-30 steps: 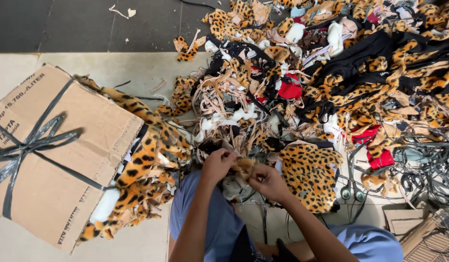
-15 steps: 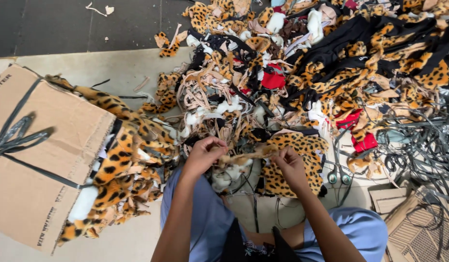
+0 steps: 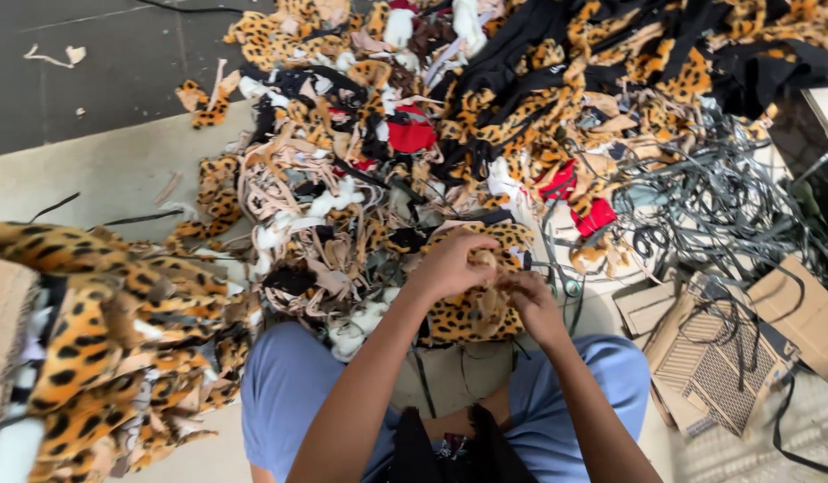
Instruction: Stuffing small fabric scraps into a larger fabric piece
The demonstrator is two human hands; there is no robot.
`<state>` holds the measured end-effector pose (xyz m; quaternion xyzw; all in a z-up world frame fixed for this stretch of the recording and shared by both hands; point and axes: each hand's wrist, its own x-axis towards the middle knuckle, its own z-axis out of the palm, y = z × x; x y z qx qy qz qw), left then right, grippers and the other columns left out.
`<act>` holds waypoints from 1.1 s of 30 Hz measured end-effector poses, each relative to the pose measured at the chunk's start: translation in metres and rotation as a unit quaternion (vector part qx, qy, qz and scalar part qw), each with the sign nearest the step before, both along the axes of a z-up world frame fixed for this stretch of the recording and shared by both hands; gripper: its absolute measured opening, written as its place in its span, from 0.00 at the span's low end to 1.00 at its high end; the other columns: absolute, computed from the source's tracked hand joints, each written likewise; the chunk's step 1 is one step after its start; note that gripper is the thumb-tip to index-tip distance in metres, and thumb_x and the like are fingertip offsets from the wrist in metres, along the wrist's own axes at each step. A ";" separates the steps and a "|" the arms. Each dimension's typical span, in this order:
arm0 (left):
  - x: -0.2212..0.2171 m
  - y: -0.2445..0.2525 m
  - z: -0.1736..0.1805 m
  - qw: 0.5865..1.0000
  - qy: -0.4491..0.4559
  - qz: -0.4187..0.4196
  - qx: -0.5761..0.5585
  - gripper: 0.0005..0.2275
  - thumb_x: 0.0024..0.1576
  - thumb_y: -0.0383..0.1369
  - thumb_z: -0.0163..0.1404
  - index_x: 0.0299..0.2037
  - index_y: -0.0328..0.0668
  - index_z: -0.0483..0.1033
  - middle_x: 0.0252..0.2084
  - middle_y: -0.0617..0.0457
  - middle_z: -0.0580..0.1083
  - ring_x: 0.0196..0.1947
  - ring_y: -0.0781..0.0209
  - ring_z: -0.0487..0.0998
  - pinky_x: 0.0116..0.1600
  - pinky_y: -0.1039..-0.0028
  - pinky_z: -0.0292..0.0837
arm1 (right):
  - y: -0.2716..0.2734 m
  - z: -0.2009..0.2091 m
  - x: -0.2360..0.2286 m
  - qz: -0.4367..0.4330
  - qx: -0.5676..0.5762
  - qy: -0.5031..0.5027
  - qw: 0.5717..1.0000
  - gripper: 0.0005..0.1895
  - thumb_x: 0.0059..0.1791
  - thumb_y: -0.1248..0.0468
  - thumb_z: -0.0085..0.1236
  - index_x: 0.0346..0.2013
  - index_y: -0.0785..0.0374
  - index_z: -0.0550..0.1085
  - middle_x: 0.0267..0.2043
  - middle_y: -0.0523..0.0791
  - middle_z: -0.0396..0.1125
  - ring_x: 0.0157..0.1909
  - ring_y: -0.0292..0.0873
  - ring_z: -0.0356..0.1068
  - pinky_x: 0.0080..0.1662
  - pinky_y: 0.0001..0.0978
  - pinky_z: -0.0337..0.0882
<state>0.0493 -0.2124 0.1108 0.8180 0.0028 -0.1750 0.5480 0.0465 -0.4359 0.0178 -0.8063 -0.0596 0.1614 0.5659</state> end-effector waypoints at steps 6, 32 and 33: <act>0.008 -0.023 -0.142 0.973 -0.029 0.106 0.203 0.12 0.62 0.33 0.47 0.23 0.53 0.69 0.23 0.64 0.67 0.24 0.65 0.73 0.29 0.76 0.71 | -0.040 -0.036 -0.007 0.000 -0.147 -0.160 0.976 0.21 0.42 0.79 0.50 0.47 0.62 0.76 0.46 0.52 0.64 0.59 0.62 0.64 0.63 0.58 0.61; 0.061 -0.078 -0.111 0.951 0.226 0.172 -0.119 0.23 0.51 0.34 0.61 0.55 0.29 0.77 0.49 0.37 0.76 0.46 0.52 0.80 0.44 0.71 0.83 | -0.016 -0.069 0.006 -0.099 -0.125 -0.251 0.955 0.14 0.49 0.55 0.65 0.46 0.52 0.76 0.43 0.42 0.69 0.49 0.48 0.62 0.50 0.44 0.59; 0.065 -0.079 -0.128 0.950 0.213 0.190 -0.126 0.20 0.52 0.31 0.59 0.54 0.29 0.78 0.45 0.40 0.77 0.41 0.54 0.82 0.40 0.72 0.84 | -0.019 -0.073 0.004 -0.100 -0.095 -0.212 0.968 0.28 0.44 0.49 0.72 0.51 0.56 0.70 0.45 0.45 0.69 0.54 0.53 0.62 0.56 0.53 0.58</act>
